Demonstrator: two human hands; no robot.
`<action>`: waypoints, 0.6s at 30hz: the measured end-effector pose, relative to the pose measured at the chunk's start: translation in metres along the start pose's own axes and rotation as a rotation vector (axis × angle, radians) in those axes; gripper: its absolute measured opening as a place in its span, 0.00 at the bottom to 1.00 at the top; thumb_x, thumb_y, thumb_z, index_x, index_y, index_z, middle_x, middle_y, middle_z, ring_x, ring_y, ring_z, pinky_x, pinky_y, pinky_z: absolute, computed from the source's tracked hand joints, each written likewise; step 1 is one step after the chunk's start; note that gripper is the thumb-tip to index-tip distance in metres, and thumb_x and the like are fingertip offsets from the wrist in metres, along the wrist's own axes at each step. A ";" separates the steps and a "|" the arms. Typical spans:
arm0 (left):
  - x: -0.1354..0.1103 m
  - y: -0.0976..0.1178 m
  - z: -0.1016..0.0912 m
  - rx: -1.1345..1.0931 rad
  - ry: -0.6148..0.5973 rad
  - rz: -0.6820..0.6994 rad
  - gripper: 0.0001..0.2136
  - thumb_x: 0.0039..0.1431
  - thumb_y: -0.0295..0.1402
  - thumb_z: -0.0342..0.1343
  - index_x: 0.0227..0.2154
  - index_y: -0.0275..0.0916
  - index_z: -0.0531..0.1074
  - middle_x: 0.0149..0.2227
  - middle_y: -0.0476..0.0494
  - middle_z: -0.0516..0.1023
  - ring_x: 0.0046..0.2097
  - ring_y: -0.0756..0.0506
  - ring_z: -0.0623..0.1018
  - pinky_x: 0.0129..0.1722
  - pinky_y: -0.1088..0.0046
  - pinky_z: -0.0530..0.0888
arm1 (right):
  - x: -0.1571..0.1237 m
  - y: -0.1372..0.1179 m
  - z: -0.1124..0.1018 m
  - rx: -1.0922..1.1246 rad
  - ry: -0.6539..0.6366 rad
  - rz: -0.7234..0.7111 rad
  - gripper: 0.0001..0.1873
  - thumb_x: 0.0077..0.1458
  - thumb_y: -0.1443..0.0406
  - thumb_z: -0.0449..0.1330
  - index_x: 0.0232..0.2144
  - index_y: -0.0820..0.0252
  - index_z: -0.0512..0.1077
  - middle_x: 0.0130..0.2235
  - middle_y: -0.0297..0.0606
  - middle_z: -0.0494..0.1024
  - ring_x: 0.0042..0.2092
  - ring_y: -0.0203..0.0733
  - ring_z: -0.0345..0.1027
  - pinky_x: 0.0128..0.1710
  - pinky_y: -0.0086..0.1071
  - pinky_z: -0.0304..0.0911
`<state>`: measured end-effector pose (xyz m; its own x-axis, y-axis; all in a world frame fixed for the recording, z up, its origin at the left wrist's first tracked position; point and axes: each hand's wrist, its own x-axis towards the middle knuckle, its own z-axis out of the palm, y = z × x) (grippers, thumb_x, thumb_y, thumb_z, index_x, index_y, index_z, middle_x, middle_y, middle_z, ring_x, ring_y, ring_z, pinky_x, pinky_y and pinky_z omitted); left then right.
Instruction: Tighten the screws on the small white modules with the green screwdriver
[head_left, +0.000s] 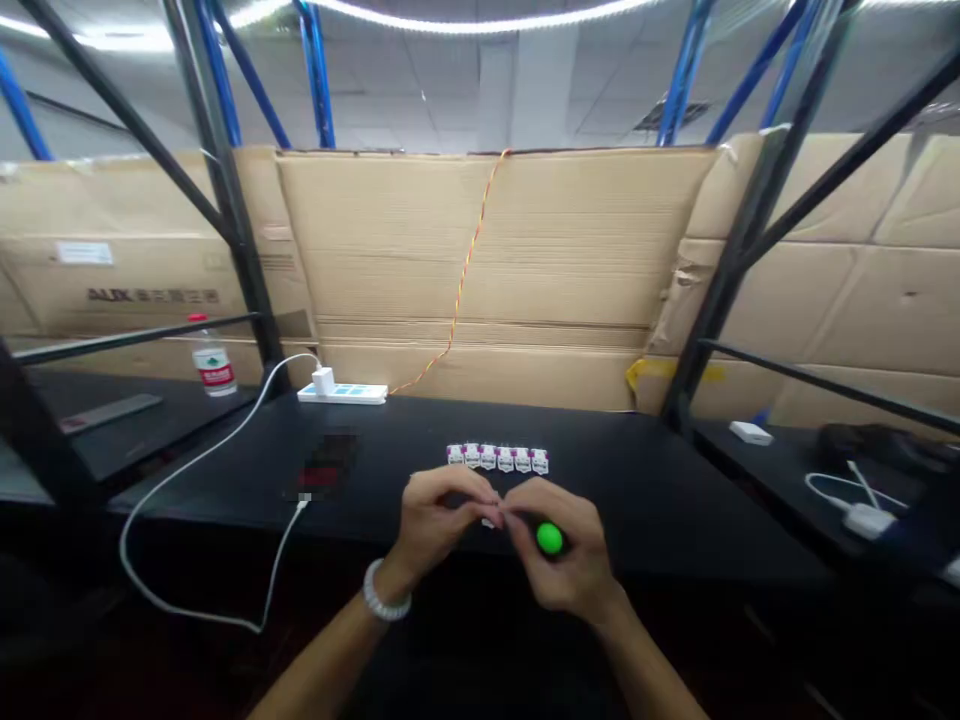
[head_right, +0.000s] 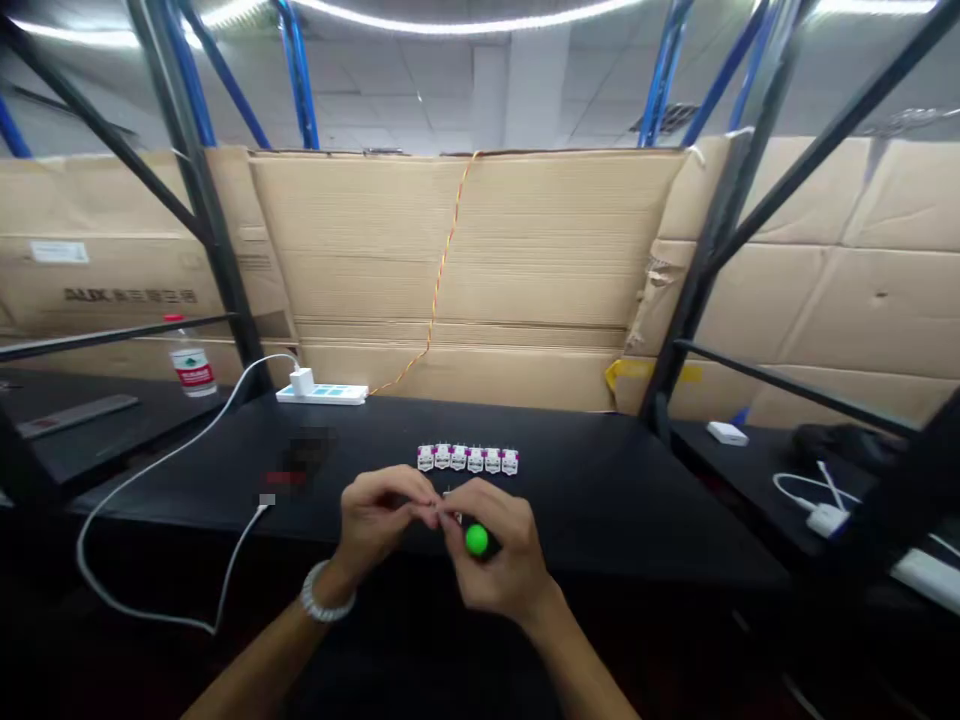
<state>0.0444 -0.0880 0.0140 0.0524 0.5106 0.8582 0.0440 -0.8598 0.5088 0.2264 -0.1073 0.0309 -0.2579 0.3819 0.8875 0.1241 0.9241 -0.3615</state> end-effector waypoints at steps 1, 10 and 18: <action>0.000 -0.001 0.000 0.018 0.004 0.001 0.12 0.63 0.42 0.70 0.28 0.40 0.81 0.28 0.44 0.86 0.30 0.44 0.85 0.34 0.69 0.83 | 0.000 0.000 0.001 -0.005 0.012 0.007 0.10 0.61 0.74 0.61 0.38 0.55 0.77 0.32 0.37 0.82 0.31 0.41 0.77 0.32 0.32 0.73; 0.004 -0.010 -0.008 0.211 -0.106 0.155 0.05 0.70 0.30 0.63 0.38 0.41 0.84 0.37 0.43 0.88 0.37 0.44 0.87 0.40 0.70 0.84 | -0.001 0.011 0.002 -0.090 0.040 0.200 0.04 0.63 0.68 0.62 0.35 0.56 0.77 0.32 0.37 0.83 0.32 0.41 0.78 0.35 0.32 0.72; -0.003 -0.023 -0.012 0.393 -0.118 0.276 0.08 0.71 0.25 0.57 0.43 0.41 0.81 0.39 0.43 0.84 0.40 0.46 0.83 0.43 0.71 0.81 | 0.002 0.014 -0.003 -0.103 -0.081 0.240 0.03 0.64 0.67 0.62 0.36 0.56 0.76 0.33 0.35 0.82 0.33 0.40 0.77 0.36 0.31 0.71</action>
<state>0.0317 -0.0704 0.0004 0.2269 0.2818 0.9323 0.3842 -0.9055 0.1802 0.2308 -0.0939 0.0288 -0.2847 0.5934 0.7528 0.2870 0.8021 -0.5237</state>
